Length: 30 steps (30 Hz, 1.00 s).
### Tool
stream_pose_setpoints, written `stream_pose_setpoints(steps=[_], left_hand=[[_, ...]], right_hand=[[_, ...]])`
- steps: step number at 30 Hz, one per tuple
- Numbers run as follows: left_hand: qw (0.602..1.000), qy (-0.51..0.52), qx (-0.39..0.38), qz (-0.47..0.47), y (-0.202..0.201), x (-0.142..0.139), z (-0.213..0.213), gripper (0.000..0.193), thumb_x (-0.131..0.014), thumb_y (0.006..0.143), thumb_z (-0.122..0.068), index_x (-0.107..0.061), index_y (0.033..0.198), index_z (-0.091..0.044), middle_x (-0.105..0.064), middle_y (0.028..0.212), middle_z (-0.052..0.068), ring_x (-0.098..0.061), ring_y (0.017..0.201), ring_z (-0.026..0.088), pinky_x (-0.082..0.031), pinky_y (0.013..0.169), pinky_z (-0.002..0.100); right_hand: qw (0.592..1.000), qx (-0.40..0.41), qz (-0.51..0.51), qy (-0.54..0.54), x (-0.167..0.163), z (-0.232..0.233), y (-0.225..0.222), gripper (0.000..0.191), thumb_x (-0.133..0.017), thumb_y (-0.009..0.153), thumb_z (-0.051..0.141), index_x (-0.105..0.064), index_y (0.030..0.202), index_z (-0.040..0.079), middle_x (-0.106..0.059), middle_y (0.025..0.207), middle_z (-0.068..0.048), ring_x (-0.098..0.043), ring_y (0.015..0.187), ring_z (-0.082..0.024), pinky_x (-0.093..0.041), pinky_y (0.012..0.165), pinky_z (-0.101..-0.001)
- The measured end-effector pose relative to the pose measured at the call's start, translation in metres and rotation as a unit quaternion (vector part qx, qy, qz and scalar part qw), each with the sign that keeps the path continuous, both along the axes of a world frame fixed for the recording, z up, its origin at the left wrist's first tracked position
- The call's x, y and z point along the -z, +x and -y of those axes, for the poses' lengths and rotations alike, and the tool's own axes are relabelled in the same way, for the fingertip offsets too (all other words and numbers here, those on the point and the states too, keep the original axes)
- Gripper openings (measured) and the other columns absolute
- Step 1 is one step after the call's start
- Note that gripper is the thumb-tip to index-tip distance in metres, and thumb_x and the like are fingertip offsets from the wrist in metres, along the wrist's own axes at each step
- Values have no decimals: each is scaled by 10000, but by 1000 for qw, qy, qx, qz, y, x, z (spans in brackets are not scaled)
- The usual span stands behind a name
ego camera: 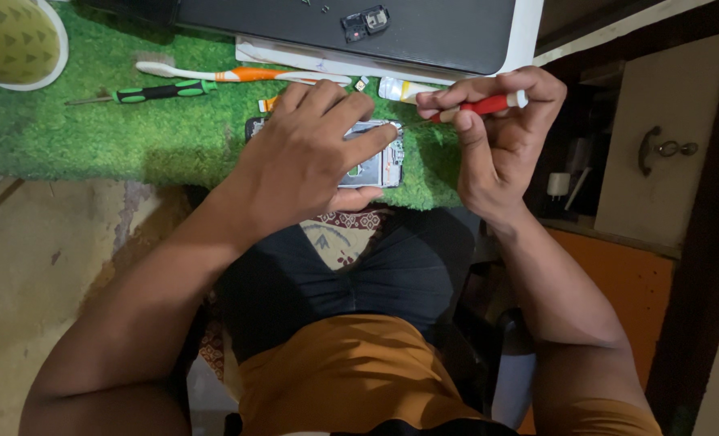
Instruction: The person repairs a disassembled smartphone on a green mat. They apply adhesive from a glue tube to the phone frame, pry at the frame edge with a screwdriver, reposition an orange flex cable, and continue working on the phone with a screwdriver.
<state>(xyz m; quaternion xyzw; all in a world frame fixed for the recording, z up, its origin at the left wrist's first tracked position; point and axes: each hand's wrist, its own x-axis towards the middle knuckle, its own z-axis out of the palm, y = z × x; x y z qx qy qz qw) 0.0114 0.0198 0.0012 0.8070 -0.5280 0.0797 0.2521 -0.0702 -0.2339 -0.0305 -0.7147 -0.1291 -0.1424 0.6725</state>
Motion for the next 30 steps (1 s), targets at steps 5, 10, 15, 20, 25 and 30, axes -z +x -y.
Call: stream_pose_setpoints(steps=[5, 10, 15, 20, 25, 30], left_hand=[[1000, 3, 0, 2, 0, 0, 0, 676, -892, 722, -493, -727, 1265, -128, -628, 1174, 73, -571, 1062, 257, -454, 954, 425], [1000, 9, -1, 6, 0, 0, 0, 673, -890, 723, -495, -725, 1258, -121, -632, 1178, 74, -574, 1061, 254, -455, 949, 420], [1000, 7, -1, 2, 0, 0, 0, 662, -890, 719, -491, -725, 1241, -118, -636, 1176, 75, -577, 1064, 256, -453, 950, 424], [1000, 7, 0, -1, 0, -1, 0, 632, -888, 738, -478, -726, 1228, -112, -637, 1181, 78, -579, 1074, 258, -452, 954, 427], [1000, 11, -2, -6, 0, -3, 0, 643, -883, 735, -480, -725, 1241, -116, -634, 1175, 79, -578, 1069, 261, -452, 955, 430], [1000, 2, -2, -8, 0, -4, -1, 646, -885, 727, -479, -722, 1244, -127, -628, 1172, 75, -576, 1077, 265, -451, 968, 440]], right_hand=[[1000, 0, 2, 3, 0, 0, 1, 319, -514, 1212, -5, -291, 1378, 151, -640, 1193, -160, -692, 1096, -230, -594, 1010, -385], [1000, 1, 12, -26, -4, -3, 0, 317, -495, 1209, -9, -281, 1378, 153, -637, 1192, -165, -717, 1133, -246, -624, 1033, -399], [995, -9, 57, -77, -6, -9, 1, 370, -482, 1166, -38, -278, 1411, 150, -607, 1204, -193, -692, 1142, -257, -630, 1066, -441], [993, -27, 76, -90, -6, -10, 1, 379, -483, 1158, -44, -278, 1404, 160, -588, 1209, -194, -677, 1151, -263, -628, 1090, -459], [993, -8, 72, -91, -6, -10, 1, 369, -485, 1156, -32, -284, 1405, 153, -609, 1181, -192, -696, 1111, -261, -648, 1038, -438], [994, -6, 65, -88, -7, -9, 1, 365, -477, 1177, -28, -281, 1423, 158, -620, 1182, -192, -701, 1098, -260, -644, 1047, -428]])
